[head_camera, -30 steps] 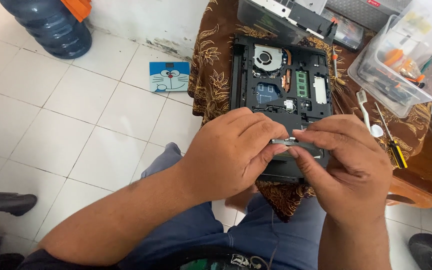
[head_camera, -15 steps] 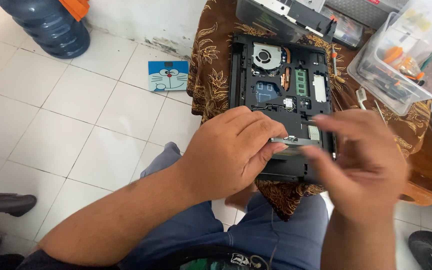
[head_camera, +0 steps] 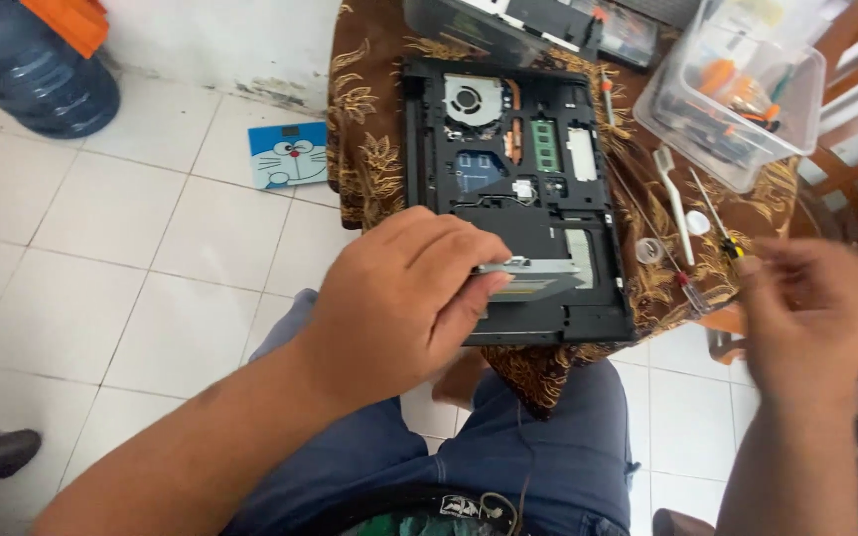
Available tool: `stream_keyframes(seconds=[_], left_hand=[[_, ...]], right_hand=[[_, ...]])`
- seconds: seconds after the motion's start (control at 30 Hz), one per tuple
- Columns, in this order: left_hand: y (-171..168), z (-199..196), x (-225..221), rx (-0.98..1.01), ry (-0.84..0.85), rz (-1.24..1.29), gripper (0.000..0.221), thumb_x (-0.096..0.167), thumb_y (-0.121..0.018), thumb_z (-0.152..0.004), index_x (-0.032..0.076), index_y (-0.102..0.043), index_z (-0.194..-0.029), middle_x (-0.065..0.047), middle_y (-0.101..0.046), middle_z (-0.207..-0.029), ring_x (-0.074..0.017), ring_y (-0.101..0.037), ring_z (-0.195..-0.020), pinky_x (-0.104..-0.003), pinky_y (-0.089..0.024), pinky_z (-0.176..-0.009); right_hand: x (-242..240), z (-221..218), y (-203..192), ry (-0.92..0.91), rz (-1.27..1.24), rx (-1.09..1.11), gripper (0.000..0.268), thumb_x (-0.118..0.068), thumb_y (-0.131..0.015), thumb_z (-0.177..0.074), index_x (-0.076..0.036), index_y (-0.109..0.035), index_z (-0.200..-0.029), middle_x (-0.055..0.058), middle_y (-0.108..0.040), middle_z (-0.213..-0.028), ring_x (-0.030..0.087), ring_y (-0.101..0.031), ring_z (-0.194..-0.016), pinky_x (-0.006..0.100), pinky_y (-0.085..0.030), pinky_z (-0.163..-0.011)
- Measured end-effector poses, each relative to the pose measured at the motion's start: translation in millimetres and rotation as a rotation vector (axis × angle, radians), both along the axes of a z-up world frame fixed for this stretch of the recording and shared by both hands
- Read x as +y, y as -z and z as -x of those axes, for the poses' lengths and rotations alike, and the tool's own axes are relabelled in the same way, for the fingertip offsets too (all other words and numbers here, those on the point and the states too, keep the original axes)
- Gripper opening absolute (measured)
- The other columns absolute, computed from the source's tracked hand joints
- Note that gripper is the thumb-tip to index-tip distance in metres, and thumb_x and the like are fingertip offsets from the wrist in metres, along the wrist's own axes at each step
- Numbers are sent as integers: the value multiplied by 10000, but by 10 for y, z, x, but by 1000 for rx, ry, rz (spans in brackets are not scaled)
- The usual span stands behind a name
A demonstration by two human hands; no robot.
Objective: Removing screws and a component from the internal chassis of a laptop using a screwdriver.
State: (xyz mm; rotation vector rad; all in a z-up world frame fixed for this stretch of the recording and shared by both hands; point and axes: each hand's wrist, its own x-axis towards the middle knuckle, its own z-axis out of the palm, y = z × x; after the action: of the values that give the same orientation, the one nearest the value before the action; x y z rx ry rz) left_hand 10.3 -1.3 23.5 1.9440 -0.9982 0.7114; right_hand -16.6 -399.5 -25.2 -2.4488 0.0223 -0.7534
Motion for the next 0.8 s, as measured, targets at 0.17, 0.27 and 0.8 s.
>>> stream_keyframes(seconds=[0.17,0.27,0.8], left_hand=[[-16,10,31,-1,-12,-27,114,108,-579,-1054,23,-653,-1047,-107,-688,-952,-288,-615,-828,-403,-515,-752],[-18,9,44,14,-3,-40,125,115,-586,-1049,18,-664,-1045,-126,-705,-972,-293,-643,-851,-397,-532,-747],[-35,21,42,20,-16,-38,105,102,-618,-1027,18,-679,-1045,-123,-716,-968,-291,-662,-852,-393,-549,-742]], right_hand=[[117,135,193,133,197,262,150,-105,-763,-1029,-32,-759,-1160,156,-663,-1088,265,-571,-958,402,-468,-828],[3,141,404,177,266,179,232,-174,-765,-1009,-51,-767,-1206,174,-646,-1130,318,-596,-1103,445,-467,-945],[-325,-264,461,488,-280,206,144,-222,-691,-1131,-119,-623,-1206,53,-633,-1038,160,-589,-816,366,-488,-637]])
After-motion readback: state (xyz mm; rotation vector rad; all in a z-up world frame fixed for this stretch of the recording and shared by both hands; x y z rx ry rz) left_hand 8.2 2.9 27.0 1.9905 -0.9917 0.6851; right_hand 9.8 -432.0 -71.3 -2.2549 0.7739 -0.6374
